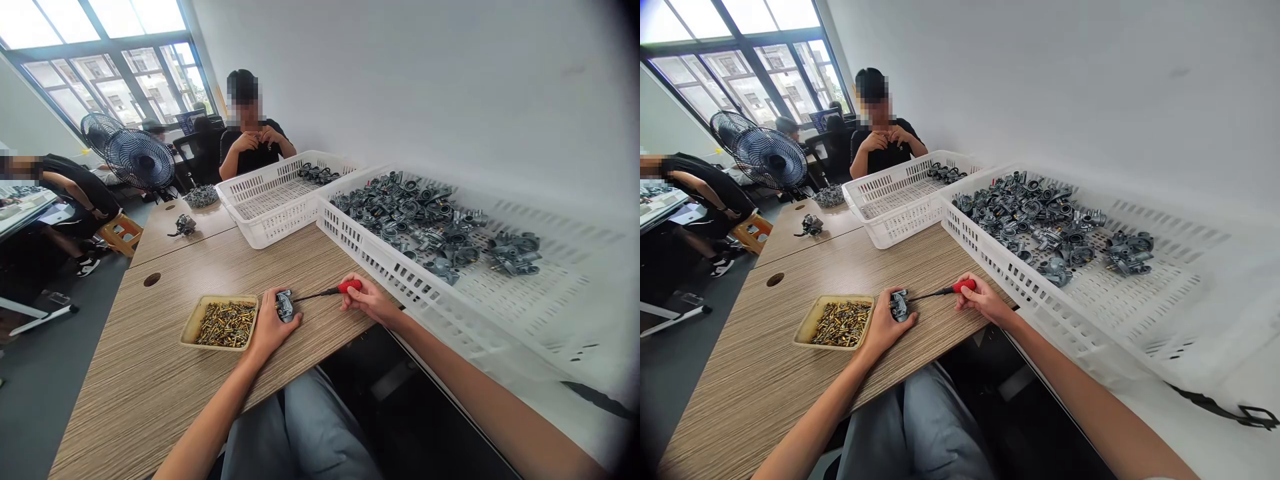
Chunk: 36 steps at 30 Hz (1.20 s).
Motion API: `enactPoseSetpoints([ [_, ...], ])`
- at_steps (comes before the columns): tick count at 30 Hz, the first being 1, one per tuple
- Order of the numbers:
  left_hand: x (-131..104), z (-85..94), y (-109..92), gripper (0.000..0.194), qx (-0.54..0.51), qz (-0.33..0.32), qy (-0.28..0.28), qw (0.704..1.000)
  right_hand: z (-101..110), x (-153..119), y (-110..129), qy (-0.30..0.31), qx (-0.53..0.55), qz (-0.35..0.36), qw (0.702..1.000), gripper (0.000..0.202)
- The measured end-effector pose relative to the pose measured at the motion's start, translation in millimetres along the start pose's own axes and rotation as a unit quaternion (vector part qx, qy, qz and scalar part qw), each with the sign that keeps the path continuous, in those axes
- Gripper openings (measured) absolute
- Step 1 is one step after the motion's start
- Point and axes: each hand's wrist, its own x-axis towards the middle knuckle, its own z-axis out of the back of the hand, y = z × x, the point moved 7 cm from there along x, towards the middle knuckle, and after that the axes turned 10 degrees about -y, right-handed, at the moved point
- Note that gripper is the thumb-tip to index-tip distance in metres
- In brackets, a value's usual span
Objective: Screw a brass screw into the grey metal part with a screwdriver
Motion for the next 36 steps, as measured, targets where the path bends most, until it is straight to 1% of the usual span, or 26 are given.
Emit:
enactPoseSetpoints([
  [4,-0.2,-0.6,0.8,0.058,-0.007,0.004,0.002,1.000,3.0,0.6,-0.7,-0.001,0.003,-0.005,1.000,0.030],
  [12,-0.3,-1.3,2.2,0.058,-0.006,0.003,0.001,1.000,8.8,2.6,-6.4,-0.006,0.011,-0.011,1.000,0.028],
  [25,-0.4,-0.3,1.2,0.057,-0.006,0.007,0.003,1.000,7.3,2.3,-4.6,-0.019,-0.009,-0.003,1.000,0.028],
  [36,0.5,0.9,-2.0,0.057,-0.005,0.015,0.003,1.000,8.7,3.0,-7.0,-0.017,-0.017,0.008,1.000,0.029],
])
